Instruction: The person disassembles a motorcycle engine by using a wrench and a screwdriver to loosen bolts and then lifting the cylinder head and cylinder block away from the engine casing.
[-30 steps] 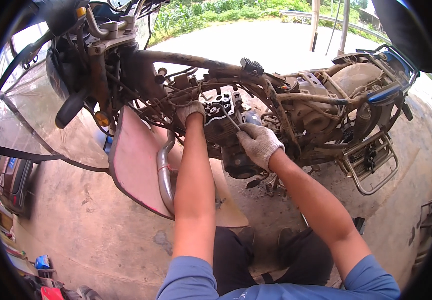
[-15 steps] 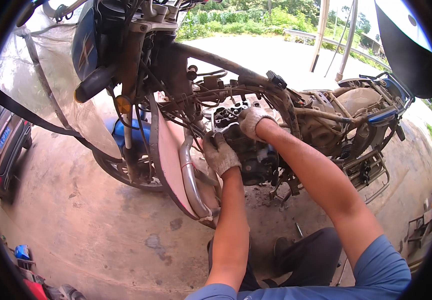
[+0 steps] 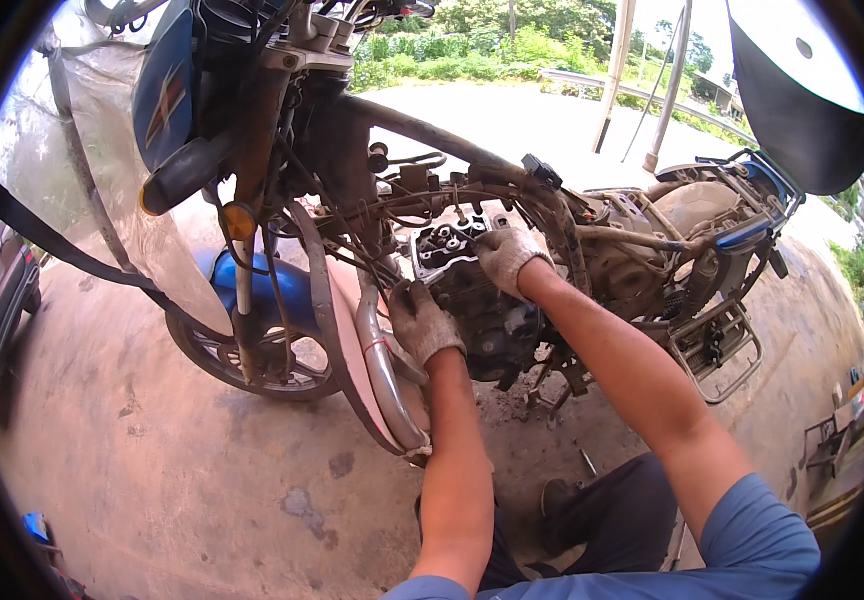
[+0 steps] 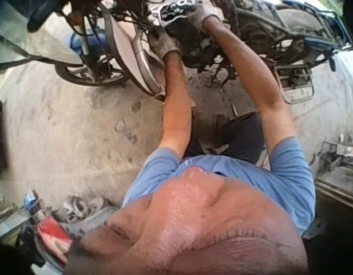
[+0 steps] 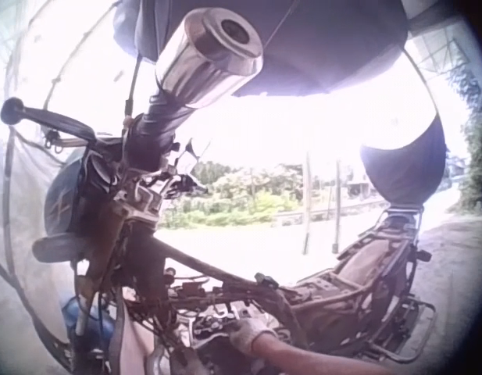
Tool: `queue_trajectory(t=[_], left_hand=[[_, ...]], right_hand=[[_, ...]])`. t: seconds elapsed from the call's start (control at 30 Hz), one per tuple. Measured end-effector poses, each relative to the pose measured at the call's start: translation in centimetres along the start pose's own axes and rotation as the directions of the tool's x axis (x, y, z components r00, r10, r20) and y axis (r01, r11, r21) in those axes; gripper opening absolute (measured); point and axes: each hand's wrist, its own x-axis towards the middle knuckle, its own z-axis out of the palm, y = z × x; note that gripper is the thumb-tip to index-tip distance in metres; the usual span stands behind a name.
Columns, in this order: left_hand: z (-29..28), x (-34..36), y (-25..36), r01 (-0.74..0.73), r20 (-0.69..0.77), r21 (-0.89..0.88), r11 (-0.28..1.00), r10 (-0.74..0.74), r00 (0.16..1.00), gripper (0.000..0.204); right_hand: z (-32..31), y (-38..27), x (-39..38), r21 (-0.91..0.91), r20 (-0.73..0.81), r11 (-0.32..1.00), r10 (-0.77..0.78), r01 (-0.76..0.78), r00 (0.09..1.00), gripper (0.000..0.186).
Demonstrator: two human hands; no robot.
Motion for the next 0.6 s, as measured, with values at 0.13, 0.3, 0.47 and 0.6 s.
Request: queue_trajectory(t=[0.13, 0.3, 0.47, 0.6], left_hand=[[0.0, 0.0, 0.6, -0.011, -0.005, 0.027, 1.0, 0.011, 1.0, 0.025], [-0.4, 1.0, 0.4, -0.035, -0.03, -0.053, 0.998, 0.033, 0.999, 0.02], [0.1, 0.3, 0.4, -0.007, -0.015, -0.021, 1.0, 0.007, 1.0, 0.022], [-0.2, 0.7, 1.0, 0.104, -0.052, -0.162, 0.981, -0.114, 0.992, 0.023]], right_hand=[[-0.7, -0.7, -0.6, 0.056, -0.032, 0.997, -0.048, 0.049, 0.998, 0.034], [-1.7, -3.6, -1.2, 0.078, 0.023, 0.997, 0.019, -0.021, 1.0, 0.037], [-0.4, -1.0, -0.8, 0.147, -0.031, 0.989, -0.006, 0.01, 1.0, 0.035], [-1.4, -1.7, -3.4, 0.249, -0.039, 0.967, -0.042, 0.05, 0.998, 0.034]])
